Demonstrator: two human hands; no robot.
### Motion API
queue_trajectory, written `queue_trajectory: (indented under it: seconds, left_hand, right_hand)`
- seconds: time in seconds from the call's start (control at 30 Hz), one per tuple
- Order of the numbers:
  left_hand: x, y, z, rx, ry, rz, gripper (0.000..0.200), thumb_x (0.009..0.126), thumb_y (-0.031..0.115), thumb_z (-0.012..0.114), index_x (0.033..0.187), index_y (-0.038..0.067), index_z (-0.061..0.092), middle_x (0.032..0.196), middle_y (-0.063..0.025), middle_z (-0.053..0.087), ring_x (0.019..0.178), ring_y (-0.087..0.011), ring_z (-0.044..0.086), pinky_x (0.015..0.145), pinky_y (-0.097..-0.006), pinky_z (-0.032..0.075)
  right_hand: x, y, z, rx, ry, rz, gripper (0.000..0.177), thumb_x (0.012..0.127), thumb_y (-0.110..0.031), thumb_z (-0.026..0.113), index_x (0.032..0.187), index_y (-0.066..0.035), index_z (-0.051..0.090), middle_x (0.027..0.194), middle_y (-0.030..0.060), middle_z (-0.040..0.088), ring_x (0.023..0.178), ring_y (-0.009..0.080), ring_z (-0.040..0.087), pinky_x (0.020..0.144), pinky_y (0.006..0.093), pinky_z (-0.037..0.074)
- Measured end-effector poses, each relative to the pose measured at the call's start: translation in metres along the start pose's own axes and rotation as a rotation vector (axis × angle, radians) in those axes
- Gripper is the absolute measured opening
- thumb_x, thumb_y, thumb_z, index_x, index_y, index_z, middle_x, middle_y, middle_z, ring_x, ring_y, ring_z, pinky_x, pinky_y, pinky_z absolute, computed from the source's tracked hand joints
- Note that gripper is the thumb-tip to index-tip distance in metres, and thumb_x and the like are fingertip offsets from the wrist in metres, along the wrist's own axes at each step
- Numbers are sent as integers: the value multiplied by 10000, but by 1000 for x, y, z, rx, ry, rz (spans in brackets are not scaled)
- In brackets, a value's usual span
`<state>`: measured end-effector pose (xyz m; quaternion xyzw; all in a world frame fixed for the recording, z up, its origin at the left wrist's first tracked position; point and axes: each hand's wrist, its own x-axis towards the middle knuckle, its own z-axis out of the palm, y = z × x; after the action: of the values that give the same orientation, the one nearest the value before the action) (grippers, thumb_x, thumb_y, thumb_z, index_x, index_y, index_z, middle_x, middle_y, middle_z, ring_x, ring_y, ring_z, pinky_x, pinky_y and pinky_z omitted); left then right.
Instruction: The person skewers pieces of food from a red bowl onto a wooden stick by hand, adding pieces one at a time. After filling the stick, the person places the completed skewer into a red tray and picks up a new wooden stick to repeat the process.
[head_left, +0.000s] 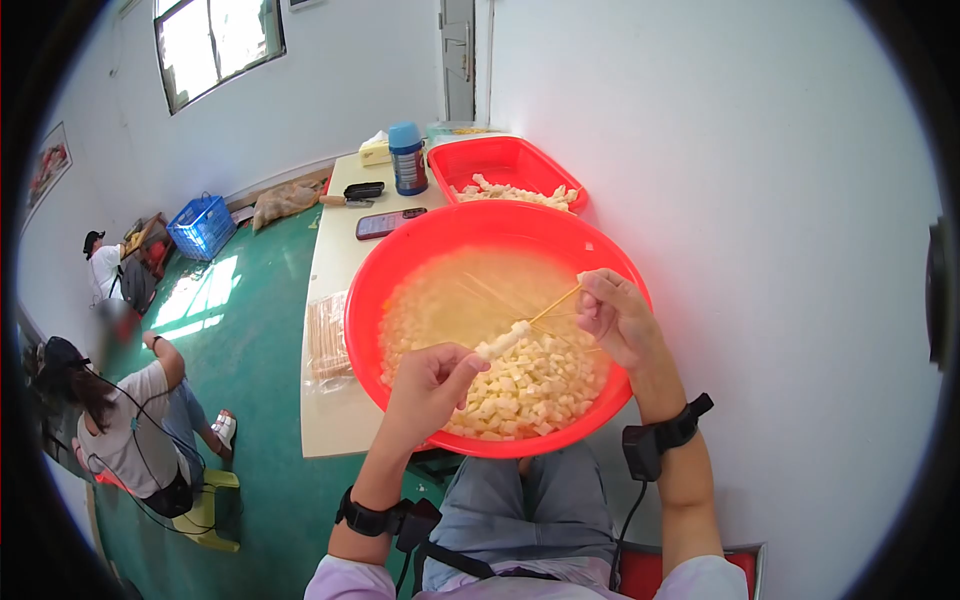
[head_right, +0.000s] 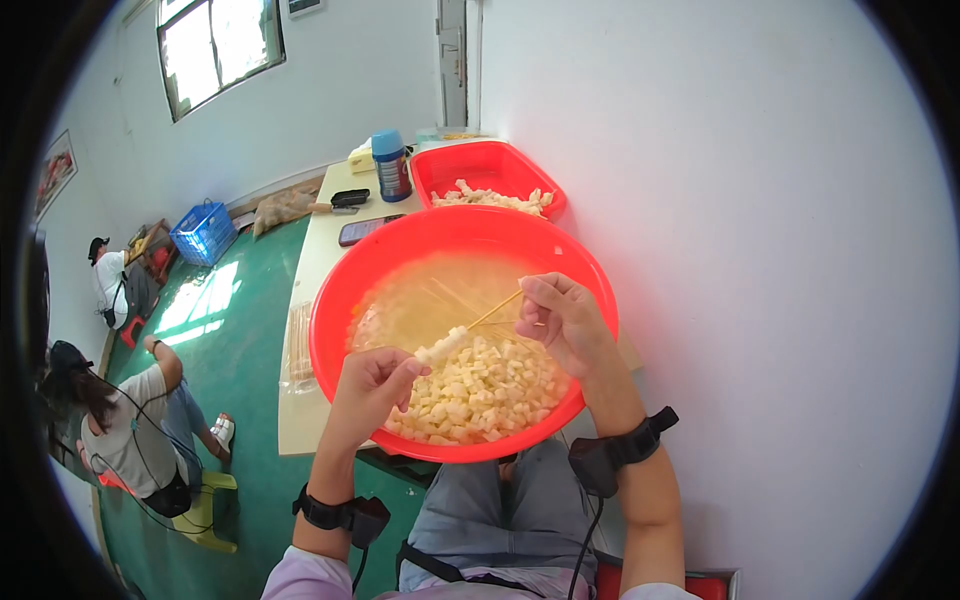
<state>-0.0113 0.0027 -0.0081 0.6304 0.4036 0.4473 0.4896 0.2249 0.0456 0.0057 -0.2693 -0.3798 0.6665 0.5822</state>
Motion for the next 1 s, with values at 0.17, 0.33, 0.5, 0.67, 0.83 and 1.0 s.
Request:
queue_trajectory:
  seconds: [0.17,0.33,0.5,0.67,0.83,1.0]
  left_hand:
    - [0,0,-2,-44,-13,-33,182,835,107,520,768,-50,584,540,-5,504,467,-59,475,436,-185,365]
    - [-1,6,12,189,34,95,153,823,101,548,765,-39,570,558,-9,529,497,-47,495,449,-182,363]
    - [-3,8,12,64,-9,56,138,823,95,551,774,-34,557,570,-6,525,510,-39,490,459,-175,362]
    - [-3,5,11,68,-5,82,135,828,91,542,790,-39,552,571,-10,522,512,-45,498,468,-177,367]
    - [0,5,2,-38,81,12,157,836,104,528,799,-47,545,557,-12,511,491,-55,499,455,-184,382]
    - [1,1,0,-94,120,13,165,837,121,525,812,-40,551,552,-6,505,477,-59,500,444,-179,372]
  right_hand:
    - [1,1,-2,-19,-11,-2,90,821,-119,555,791,-35,547,638,6,533,547,64,539,542,224,528]
    - [-11,4,24,-200,-24,113,100,801,-111,583,807,-18,547,672,20,532,582,73,539,548,247,538]
    - [-11,8,27,-185,-163,121,105,786,-91,598,813,-4,547,688,29,527,599,87,534,541,266,545]
    - [-12,10,24,-232,-184,127,150,791,-112,592,878,-9,526,731,33,527,637,102,543,557,291,545]
    - [-11,21,13,-854,97,-156,292,790,-219,611,987,-24,518,833,49,540,783,103,528,707,284,480]
    - [-43,-44,24,-590,230,-722,339,869,-278,460,1071,-7,449,877,75,562,867,140,505,833,298,359]
